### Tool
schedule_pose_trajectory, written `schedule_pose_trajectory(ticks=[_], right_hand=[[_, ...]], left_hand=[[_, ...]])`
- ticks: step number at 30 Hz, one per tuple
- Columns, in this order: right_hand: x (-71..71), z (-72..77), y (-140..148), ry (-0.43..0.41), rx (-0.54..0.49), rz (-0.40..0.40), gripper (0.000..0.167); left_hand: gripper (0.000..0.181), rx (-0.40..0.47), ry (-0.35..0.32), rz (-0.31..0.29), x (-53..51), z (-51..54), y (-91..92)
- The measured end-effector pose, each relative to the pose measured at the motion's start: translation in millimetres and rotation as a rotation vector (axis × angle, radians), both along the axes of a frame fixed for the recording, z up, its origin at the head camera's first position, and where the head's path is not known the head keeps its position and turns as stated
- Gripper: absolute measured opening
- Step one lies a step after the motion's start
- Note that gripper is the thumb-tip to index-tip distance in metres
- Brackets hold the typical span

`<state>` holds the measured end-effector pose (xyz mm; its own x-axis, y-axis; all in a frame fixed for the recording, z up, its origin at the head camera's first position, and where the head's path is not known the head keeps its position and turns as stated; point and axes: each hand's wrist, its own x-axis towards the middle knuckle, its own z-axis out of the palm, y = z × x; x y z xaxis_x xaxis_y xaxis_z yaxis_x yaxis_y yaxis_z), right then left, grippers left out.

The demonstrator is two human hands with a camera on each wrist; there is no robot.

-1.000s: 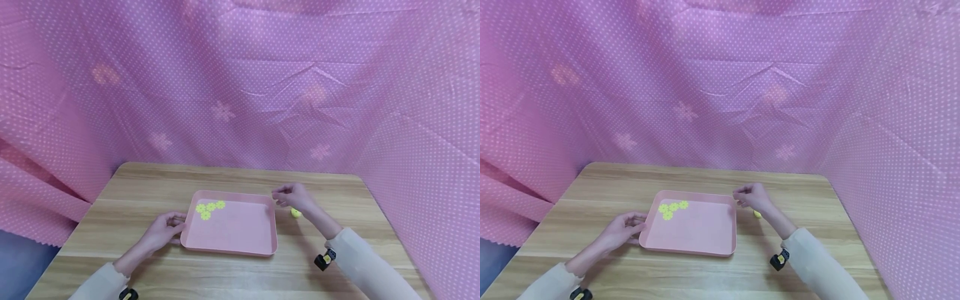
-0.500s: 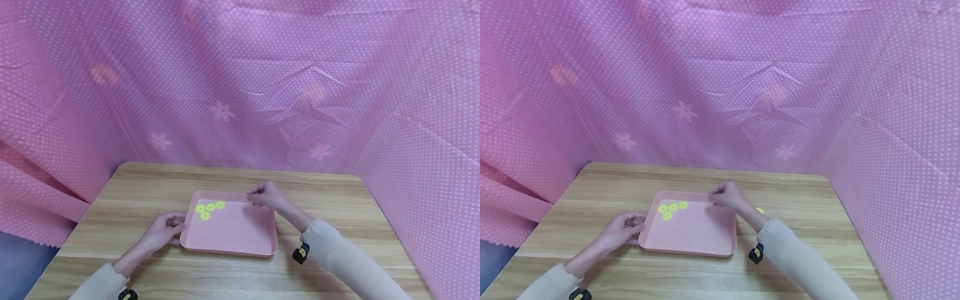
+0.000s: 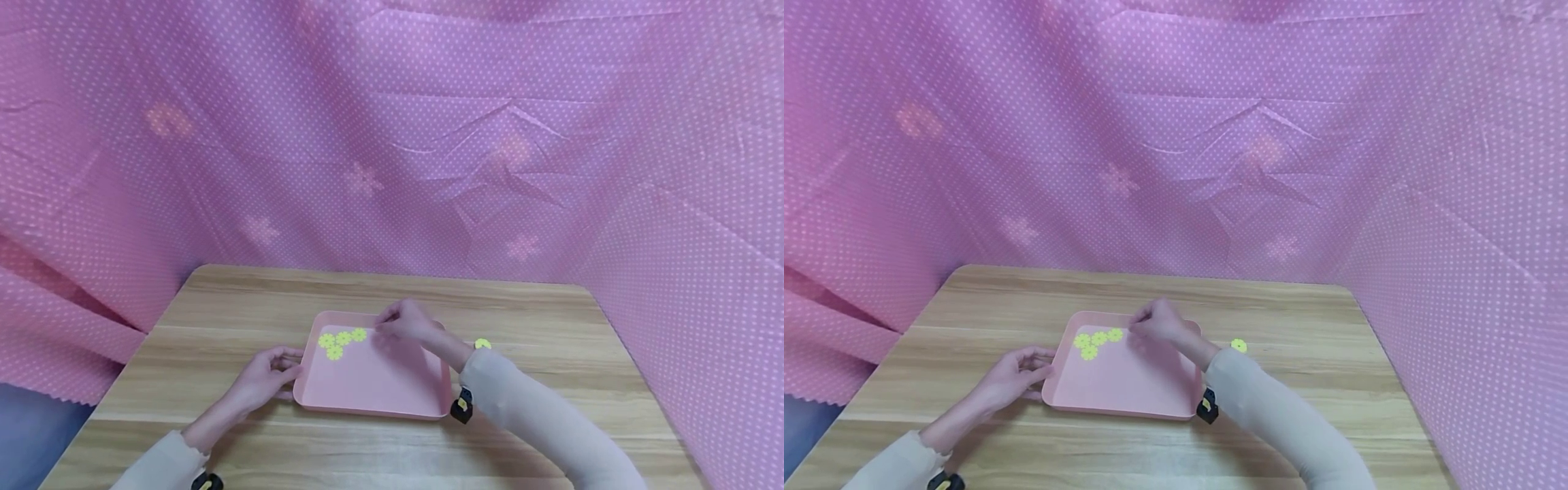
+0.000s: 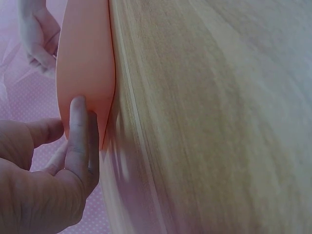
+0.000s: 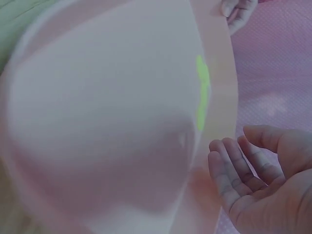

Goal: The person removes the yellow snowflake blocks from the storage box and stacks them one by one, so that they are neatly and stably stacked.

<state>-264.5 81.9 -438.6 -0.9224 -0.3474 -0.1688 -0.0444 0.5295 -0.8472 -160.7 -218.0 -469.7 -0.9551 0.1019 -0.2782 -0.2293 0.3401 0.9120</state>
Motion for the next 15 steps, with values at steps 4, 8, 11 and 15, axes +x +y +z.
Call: schedule_pose_trajectory(ticks=[4, 8, 11, 15], right_hand=[[0.2, -6.0, -10.8, 0.02, 0.002, 0.035, 0.017], [0.4, -11.8, -19.5, 0.055, 0.054, 0.06, 0.017], [1.3, -14.1, -24.3, 0.084, 0.093, 0.068, 0.018], [3.3, -16.4, -29.0, 0.101, 0.096, 0.086, 0.02]], left_hand=[[0.039, 0.004, 0.0, -0.005, 1.1, 0.8, -0.6], [0.038, -0.001, -0.005, 0.004, 2.3, 1.6, -0.7], [0.039, -0.007, -0.002, 0.002, 2.9, 1.3, -1.1], [0.039, -0.006, -0.001, -0.004, 3.9, 0.6, -2.2]])
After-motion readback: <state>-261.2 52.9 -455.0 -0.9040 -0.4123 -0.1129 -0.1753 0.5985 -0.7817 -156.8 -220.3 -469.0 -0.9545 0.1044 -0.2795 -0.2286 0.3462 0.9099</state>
